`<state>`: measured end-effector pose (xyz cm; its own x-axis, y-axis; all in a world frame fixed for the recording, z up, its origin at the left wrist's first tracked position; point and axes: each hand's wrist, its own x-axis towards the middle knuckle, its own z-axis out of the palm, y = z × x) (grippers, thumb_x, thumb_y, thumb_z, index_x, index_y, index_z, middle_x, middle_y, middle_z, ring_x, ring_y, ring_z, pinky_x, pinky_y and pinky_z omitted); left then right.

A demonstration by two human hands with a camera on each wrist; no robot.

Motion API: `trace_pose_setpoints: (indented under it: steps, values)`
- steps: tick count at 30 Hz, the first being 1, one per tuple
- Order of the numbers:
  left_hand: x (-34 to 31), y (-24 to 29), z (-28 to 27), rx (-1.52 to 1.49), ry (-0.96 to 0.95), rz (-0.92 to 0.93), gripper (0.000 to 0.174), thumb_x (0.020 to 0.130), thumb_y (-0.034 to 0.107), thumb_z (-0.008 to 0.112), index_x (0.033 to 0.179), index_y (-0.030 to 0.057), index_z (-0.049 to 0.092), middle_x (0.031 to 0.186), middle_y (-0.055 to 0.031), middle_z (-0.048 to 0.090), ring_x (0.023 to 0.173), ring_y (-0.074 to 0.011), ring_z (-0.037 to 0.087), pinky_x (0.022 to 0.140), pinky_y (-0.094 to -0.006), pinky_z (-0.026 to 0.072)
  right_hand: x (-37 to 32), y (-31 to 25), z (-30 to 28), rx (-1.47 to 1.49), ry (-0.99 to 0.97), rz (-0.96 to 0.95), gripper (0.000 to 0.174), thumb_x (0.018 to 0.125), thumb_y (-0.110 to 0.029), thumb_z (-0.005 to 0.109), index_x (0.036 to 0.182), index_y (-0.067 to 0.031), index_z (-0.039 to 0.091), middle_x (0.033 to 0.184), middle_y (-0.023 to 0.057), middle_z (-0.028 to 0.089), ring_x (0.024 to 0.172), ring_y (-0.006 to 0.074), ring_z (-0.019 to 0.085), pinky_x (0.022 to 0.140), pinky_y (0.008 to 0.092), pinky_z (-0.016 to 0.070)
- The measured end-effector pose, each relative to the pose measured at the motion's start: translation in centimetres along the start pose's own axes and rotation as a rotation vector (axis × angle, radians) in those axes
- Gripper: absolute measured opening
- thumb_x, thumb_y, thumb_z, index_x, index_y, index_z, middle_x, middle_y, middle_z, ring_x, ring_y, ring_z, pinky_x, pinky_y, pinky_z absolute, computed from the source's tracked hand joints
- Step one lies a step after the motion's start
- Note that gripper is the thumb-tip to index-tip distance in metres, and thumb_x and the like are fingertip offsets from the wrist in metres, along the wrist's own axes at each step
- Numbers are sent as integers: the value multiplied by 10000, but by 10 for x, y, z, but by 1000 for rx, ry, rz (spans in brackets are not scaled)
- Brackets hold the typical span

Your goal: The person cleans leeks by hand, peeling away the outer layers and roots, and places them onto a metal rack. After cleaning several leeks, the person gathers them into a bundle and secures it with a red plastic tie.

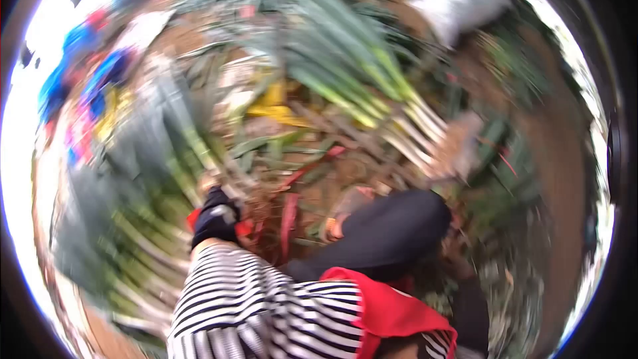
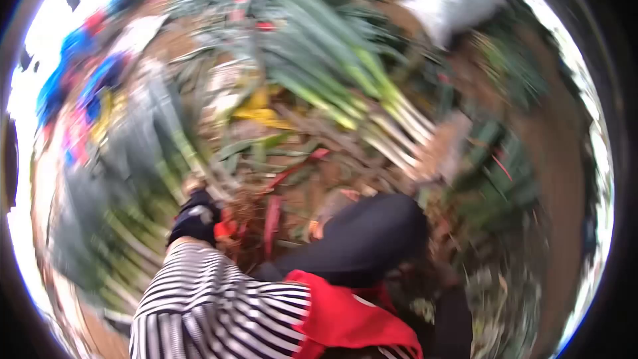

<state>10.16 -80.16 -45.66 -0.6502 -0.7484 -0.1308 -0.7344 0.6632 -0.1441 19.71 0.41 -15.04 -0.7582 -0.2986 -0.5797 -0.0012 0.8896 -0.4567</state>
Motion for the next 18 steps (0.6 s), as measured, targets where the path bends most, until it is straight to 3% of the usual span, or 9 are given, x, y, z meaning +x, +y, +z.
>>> trace_pose_setpoints:
  steps: [2,3,5,7,9,10,11,13,18]
  values:
    - [19,8,-8,-71,-17,400,524,787,471,582,1224,183,568,1025,-93,668,813,-303,640,667,-444,507,-16,-12,-8,59,81,-99,304,971,-289,409,979,-58,606,892,130,595,841,249,585,772,364,461]
    - [23,17,-26,-107,-36,595,530,806,505,560,1218,173,571,1026,-99,665,764,-311,630,636,-472,482,-30,-2,-7,95,76,116,339,952,-355,465,1012,-52,604,892,145,613,837,265,595,764,380,471]
    - [15,75,-100,-512,-69,543,451,857,431,529,1195,136,581,1019,-70,659,821,-279,616,746,-423,481,-18,44,14,-142,54,313,417,876,-450,556,981,-55,641,952,176,653,874,323,628,772,412,473]
    - [20,137,-140,-1372,-480,471,424,897,361,496,1234,109,548,1008,-55,637,831,-228,595,785,-379,473,-10,75,30,62,56,366,484,869,-486,530,1015,-37,635,965,195,637,947,349,600,804,437,461]
    - [4,191,-199,-1858,-937,504,400,936,291,463,1273,82,515,996,-40,615,841,-178,573,825,-335,464,-7,66,25,141,59,551,482,872,-492,539,1038,-53,647,987,169,646,933,324,608,807,421,466]
    - [-9,210,-238,-1955,-1124,635,389,956,257,447,1293,68,499,991,-33,604,846,-153,562,844,-313,460,-3,75,29,205,95,560,453,870,-460,551,1027,-48,656,973,154,657,902,302,621,795,402,476]
    - [-16,230,-275,-1924,-1368,1024,379,976,222,430,1312,55,483,985,-25,593,851,-128,551,864,-291,456,2,83,34,267,127,563,425,869,-429,564,1017,-43,665,959,140,668,870,279,634,784,384,486]
    - [-123,284,-402,-2048,-1045,551,389,968,175,433,1316,3,455,994,-28,587,865,-131,546,879,-317,457,7,94,34,426,127,577,414,872,-418,588,1034,-44,660,948,141,662,858,248,634,756,374,496]
    - [-275,362,-559,-1906,-1283,1200,400,987,186,411,1322,-31,400,924,-36,596,812,-141,550,847,-326,452,43,141,69,556,142,683,361,898,-382,583,972,-36,655,849,107,645,743,222,602,689,387,496]
